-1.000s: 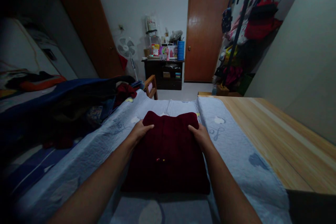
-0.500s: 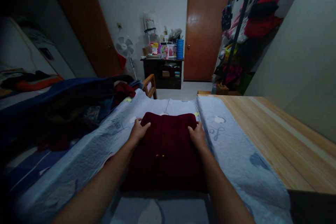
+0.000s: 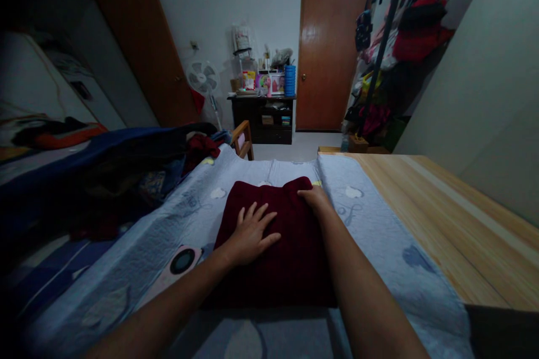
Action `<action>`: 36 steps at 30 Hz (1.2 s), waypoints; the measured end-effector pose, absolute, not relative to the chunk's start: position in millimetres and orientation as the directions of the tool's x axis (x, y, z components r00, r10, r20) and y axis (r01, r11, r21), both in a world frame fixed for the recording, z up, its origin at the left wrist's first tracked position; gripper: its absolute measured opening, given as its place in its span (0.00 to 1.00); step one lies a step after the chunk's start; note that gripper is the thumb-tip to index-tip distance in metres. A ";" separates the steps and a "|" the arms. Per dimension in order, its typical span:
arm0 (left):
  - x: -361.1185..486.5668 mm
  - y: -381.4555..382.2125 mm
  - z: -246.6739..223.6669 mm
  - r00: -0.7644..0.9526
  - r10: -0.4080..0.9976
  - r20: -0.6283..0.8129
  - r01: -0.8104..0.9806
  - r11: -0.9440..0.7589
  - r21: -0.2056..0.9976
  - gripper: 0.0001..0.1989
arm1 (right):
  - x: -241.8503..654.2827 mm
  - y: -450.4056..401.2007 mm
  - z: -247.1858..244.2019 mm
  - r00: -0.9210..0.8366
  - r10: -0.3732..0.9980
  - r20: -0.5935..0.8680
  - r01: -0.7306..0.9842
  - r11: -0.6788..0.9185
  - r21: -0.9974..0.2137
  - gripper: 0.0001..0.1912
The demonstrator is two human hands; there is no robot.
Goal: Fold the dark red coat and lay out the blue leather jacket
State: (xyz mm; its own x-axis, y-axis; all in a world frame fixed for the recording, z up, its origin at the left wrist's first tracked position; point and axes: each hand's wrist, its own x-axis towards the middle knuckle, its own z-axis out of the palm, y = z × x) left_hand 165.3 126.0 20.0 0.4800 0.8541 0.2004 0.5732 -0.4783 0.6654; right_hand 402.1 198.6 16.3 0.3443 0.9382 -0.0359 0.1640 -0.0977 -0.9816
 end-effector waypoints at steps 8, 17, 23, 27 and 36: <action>165.9 139.4 19.4 0.405 0.879 0.253 0.639 -0.470 0.609 0.27 | 394.5 213.6 24.8 0.352 0.936 -0.010 0.226 -0.096 -0.969 0.20; 166.7 162.8 -14.2 0.397 0.911 0.108 0.775 -0.397 0.492 0.31 | 384.5 189.5 17.1 0.517 0.835 0.191 0.629 -0.219 -0.746 0.25; 168.4 160.4 -12.0 0.402 0.915 0.022 0.884 -0.394 0.252 0.33 | 343.9 162.1 15.3 0.063 0.973 0.220 0.959 0.003 -0.284 0.27; 169.3 158.1 -13.0 0.385 0.922 0.028 0.902 -0.383 0.200 0.33 | 336.9 158.3 -3.7 0.071 0.995 0.068 0.971 -0.053 -0.233 0.29; 166.9 175.4 -8.1 0.391 0.920 0.034 0.902 -0.390 0.183 0.33 | 336.6 157.3 -19.3 0.083 0.996 0.023 0.980 -0.077 -0.186 0.29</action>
State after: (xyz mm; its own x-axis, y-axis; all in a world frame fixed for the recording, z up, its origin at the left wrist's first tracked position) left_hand 166.9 175.4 -8.1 0.3908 0.9199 0.0339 0.9024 -0.3901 0.1829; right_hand 336.6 157.3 -19.3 0.0828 0.9963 0.0235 0.9796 -0.0770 -0.1858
